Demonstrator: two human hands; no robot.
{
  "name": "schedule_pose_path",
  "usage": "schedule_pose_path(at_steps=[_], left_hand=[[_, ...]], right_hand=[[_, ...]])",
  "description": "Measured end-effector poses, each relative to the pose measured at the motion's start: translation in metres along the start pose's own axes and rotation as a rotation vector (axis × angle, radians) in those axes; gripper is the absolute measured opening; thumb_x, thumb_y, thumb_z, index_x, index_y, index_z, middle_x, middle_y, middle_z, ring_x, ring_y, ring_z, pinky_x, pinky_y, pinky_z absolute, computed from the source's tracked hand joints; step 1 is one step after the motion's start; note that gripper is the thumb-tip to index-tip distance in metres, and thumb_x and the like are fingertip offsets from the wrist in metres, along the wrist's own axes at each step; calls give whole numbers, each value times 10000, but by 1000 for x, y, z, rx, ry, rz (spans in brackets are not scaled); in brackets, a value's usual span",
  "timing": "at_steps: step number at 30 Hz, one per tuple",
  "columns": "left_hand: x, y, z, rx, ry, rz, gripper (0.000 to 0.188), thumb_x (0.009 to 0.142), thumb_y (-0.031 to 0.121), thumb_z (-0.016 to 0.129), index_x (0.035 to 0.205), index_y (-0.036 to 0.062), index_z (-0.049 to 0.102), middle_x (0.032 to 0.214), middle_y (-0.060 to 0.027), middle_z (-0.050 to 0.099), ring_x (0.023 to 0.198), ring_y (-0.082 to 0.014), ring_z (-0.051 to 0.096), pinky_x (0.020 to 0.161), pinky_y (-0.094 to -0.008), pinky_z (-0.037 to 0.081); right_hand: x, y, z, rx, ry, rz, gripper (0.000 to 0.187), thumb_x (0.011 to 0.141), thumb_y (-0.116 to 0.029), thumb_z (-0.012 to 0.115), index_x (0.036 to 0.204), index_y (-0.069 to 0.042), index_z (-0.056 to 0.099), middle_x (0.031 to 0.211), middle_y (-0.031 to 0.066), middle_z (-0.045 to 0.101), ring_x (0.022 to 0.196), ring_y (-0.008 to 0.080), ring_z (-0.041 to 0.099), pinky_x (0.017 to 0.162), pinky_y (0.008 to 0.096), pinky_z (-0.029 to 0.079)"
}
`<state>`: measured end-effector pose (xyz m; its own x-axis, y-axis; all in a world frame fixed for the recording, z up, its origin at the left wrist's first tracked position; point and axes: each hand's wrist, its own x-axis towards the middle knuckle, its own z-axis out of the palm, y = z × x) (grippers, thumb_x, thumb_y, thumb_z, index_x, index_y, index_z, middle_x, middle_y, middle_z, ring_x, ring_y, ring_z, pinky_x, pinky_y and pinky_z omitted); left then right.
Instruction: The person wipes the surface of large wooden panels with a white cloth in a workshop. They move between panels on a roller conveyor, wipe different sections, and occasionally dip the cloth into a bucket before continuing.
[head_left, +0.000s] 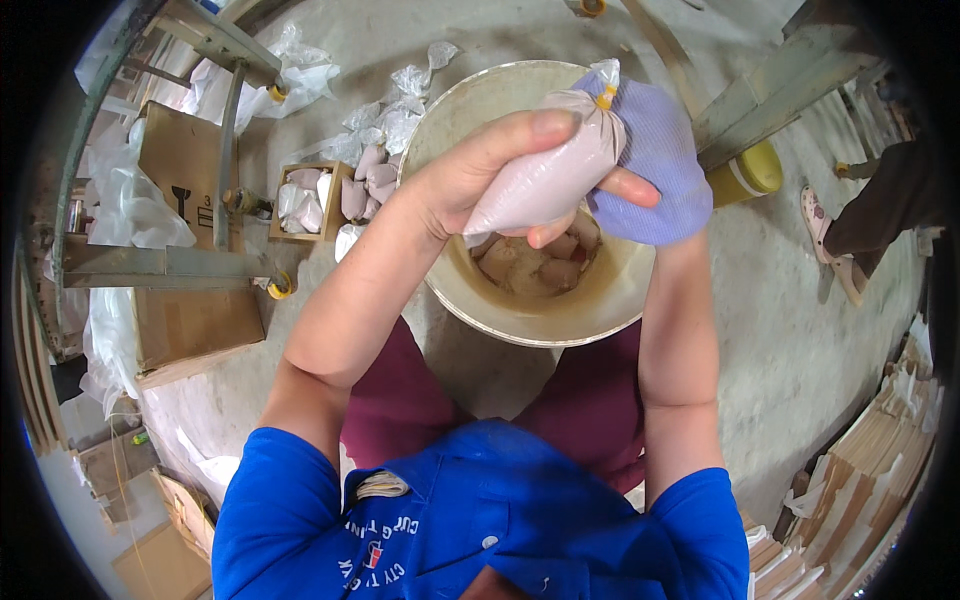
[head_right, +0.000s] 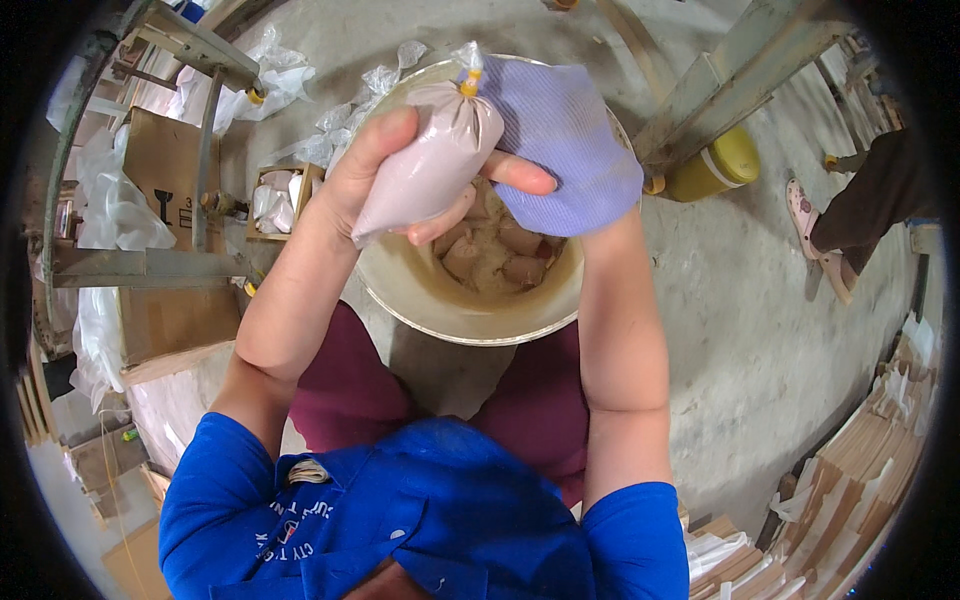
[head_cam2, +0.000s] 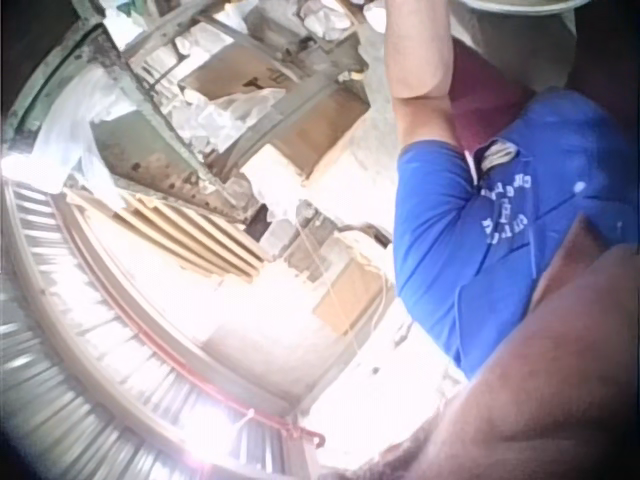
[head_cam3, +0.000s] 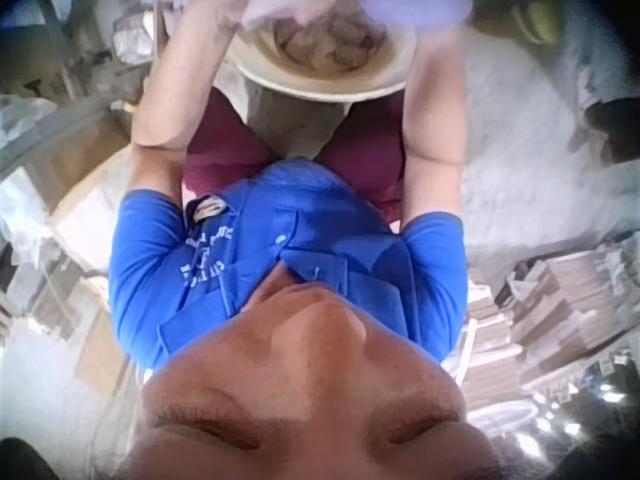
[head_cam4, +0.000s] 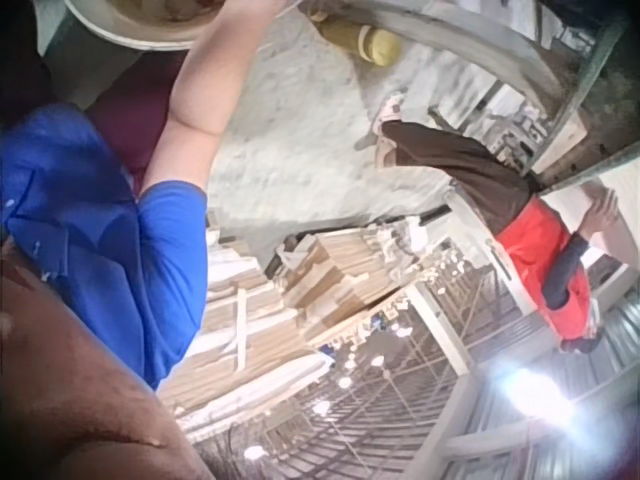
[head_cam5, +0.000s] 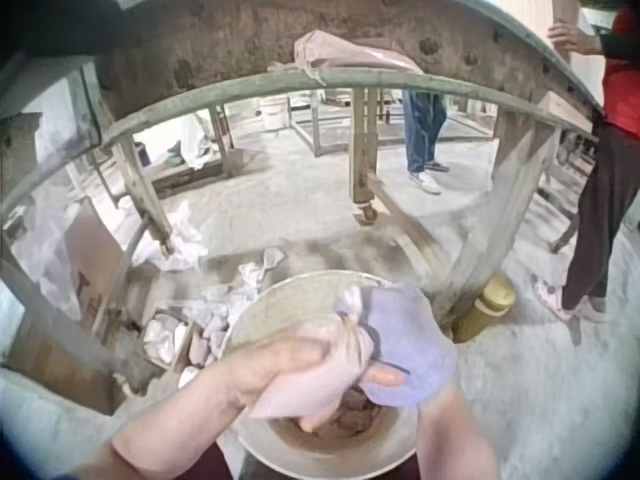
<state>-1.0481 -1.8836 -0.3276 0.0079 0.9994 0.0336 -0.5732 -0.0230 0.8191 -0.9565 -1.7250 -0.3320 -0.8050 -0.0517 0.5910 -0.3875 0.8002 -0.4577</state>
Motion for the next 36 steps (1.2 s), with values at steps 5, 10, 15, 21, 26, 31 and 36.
schedule_pose_path(at_steps=[5, 10, 15, 21, 26, 31, 36], left_hand=[[3, -7, 24, 283, 97, 81, 367, 819, 177, 663, 1073, -34, 502, 962, -180, 641, 609, -144, 622, 480, -254, 511], [12, -8, 29, 249, 326, 550, 356, 833, 204, 659, 1086, 7, 503, 835, -119, 626, 626, -172, 625, 504, -252, 512], [17, -14, 19, 364, 687, 537, 732, 926, 611, 242, 1273, -7, 423, 1218, -110, 518, 1147, -199, 491, 988, -348, 372], [17, -13, -7, 1037, 685, 737, 560, 855, 423, 548, 1223, 18, 428, 1070, -110, 554, 985, -193, 544, 866, -332, 429], [19, -17, -1, 575, 369, 645, 609, 721, 284, 771, 1182, 28, 466, 1047, -85, 537, 1006, -193, 523, 903, -323, 395], [18, -10, -3, 926, 502, 809, 586, 623, 295, 840, 1063, 49, 539, 996, -66, 589, 942, -170, 558, 847, -310, 434], [18, -4, 1, 1338, 734, 1086, 530, 599, 326, 846, 998, 87, 593, 898, -14, 625, 850, -178, 584, 805, -309, 443]], right_hand=[[-19, 6, 24, 765, 545, 497, 298, 575, -129, 675, 848, -72, 570, 787, 116, 572, 706, 327, 556, 608, 371, 446], [-4, 2, -21, -489, 316, 37, 209, 812, -156, 554, 992, -51, 547, 928, 81, 551, 855, 186, 533, 744, 308, 439], [1, -8, 9, -442, 341, -35, 254, 799, -178, 583, 1013, -48, 543, 940, 86, 552, 860, 199, 535, 757, 312, 438], [-8, -9, 20, -397, 358, -14, 311, 784, -204, 618, 1039, -45, 538, 955, 92, 552, 866, 214, 538, 772, 317, 437], [-4, -21, 8, 155, 330, 66, 371, 773, -233, 656, 1059, -34, 528, 974, 85, 553, 876, 214, 541, 782, 319, 439], [-14, 1, 9, 339, 363, 97, 454, 761, -270, 681, 1094, -11, 513, 1018, 82, 552, 920, 188, 542, 815, 298, 439], [7, -15, 2, 600, 187, 16, 584, 727, -241, 708, 1206, -3, 472, 1125, 115, 552, 1013, 216, 549, 884, 321, 436]])
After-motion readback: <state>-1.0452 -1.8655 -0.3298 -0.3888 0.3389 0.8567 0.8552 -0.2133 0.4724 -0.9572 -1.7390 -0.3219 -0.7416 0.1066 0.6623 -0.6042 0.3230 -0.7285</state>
